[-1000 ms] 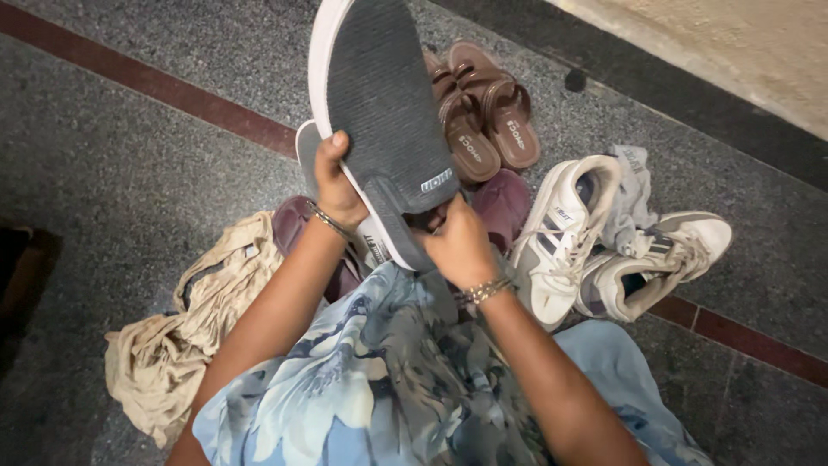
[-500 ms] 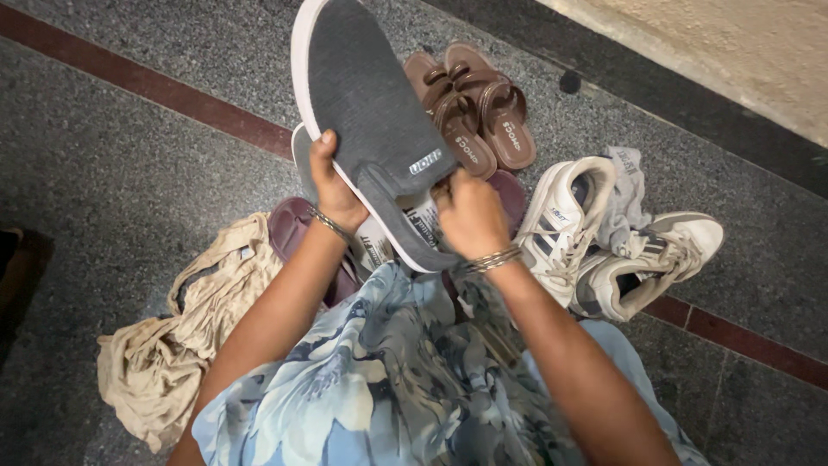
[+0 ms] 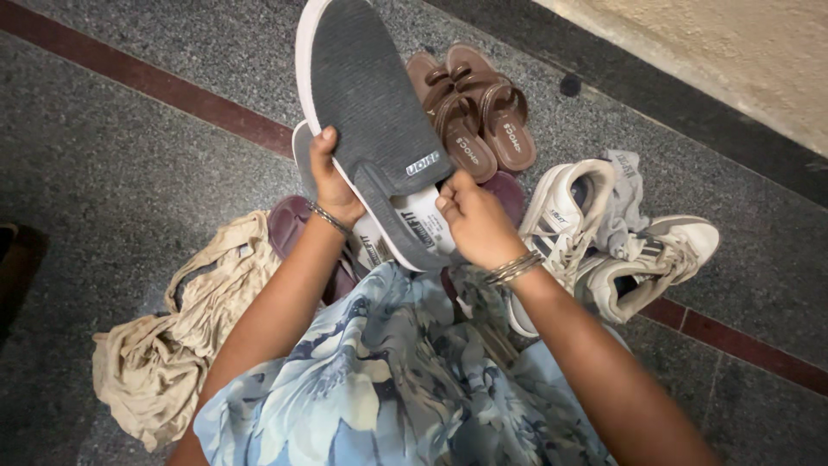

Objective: The person cleans multiple pairs of shoes, including sneakers and sandals, using a spray bottle and a cloth. They remove insoles, spray the shoes, and wipe them thoroughly.

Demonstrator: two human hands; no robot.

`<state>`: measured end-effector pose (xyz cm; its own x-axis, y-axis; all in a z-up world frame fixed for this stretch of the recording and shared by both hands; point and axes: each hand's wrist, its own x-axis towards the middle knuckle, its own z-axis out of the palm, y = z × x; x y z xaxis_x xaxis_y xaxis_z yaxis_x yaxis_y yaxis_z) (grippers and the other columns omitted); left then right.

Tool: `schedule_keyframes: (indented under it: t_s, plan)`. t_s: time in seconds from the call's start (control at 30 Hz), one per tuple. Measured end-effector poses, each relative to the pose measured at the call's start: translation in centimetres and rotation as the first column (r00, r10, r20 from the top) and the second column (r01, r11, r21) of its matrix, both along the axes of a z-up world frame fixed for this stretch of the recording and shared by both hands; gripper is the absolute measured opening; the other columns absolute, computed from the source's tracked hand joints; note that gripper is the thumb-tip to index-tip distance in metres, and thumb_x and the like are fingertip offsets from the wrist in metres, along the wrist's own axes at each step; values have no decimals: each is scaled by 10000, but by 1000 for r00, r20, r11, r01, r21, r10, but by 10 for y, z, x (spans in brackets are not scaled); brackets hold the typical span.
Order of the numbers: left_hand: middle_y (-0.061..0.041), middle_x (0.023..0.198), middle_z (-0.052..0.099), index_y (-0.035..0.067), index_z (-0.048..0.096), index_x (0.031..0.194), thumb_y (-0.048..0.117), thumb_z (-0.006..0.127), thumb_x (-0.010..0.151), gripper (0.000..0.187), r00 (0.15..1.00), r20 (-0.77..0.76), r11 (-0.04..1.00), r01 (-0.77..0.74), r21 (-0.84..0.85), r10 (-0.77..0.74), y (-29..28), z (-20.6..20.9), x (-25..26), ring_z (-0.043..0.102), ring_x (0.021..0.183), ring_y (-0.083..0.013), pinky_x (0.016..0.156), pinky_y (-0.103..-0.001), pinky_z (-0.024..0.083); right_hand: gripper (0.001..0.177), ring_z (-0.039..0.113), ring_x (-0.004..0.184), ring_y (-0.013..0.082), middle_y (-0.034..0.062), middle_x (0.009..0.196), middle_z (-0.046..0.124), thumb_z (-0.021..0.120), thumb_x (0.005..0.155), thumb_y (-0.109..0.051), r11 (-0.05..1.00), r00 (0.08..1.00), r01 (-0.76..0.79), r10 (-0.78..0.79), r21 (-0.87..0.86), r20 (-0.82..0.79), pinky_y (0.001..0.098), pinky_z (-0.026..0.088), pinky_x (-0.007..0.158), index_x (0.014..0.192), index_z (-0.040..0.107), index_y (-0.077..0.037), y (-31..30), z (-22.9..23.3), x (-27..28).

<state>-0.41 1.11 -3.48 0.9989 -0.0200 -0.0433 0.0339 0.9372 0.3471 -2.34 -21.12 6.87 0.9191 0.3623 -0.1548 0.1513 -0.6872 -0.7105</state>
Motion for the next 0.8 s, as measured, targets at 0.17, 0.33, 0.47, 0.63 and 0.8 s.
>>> schedule_keyframes:
  t_s: [0.17, 0.33, 0.47, 0.63, 0.8]
  plan:
    - [-169, 1388, 610, 18, 483, 1453, 498, 646, 898, 752, 999, -34, 1000, 3, -2, -3, 0, -4, -1, 614, 1264, -332, 1127, -490, 490, 323, 699, 794, 162, 119, 911, 754, 741, 860, -108, 973, 917, 92, 0, 212, -398, 312, 551, 700, 1132, 614, 11, -13, -25, 7]
    - [-172, 1381, 620, 35, 490, 1439, 501, 640, 856, 761, 992, -125, 999, -11, -31, 7, -8, -13, 0, 621, 1258, -347, 1130, -492, 487, 253, 699, 866, 113, 71, 997, 758, 705, 923, -64, 765, 889, 281, 19, 579, -458, 259, 558, 808, 1133, 685, 75, -26, -34, 13]
    - [-194, 1378, 624, 5, 518, 1438, 500, 635, 840, 786, 992, -104, 995, 59, -78, -67, -14, -16, 0, 619, 1251, -359, 1144, -488, 469, 212, 687, 828, 115, 70, 963, 759, 704, 943, -66, 747, 905, 337, -89, 573, -416, 260, 550, 771, 1102, 704, 74, -23, -12, 5]
    - [-184, 1335, 647, 11, 537, 1395, 456, 615, 778, 764, 982, -115, 965, 116, -235, -146, -32, -10, -1, 624, 1223, -372, 1127, -504, 475, 165, 719, 765, 131, 95, 888, 756, 706, 956, -99, 968, 982, 165, -179, 190, 58, 273, 551, 673, 1049, 730, 35, -24, 34, 9]
    - [-185, 1299, 660, 12, 548, 1376, 388, 622, 752, 732, 978, -142, 973, 126, -195, -155, -33, -9, -2, 637, 1194, -370, 1115, -503, 487, 126, 698, 743, 101, 69, 894, 756, 702, 954, -78, 705, 834, 436, -83, 560, -545, 251, 563, 687, 1018, 719, 30, -34, 38, 27]
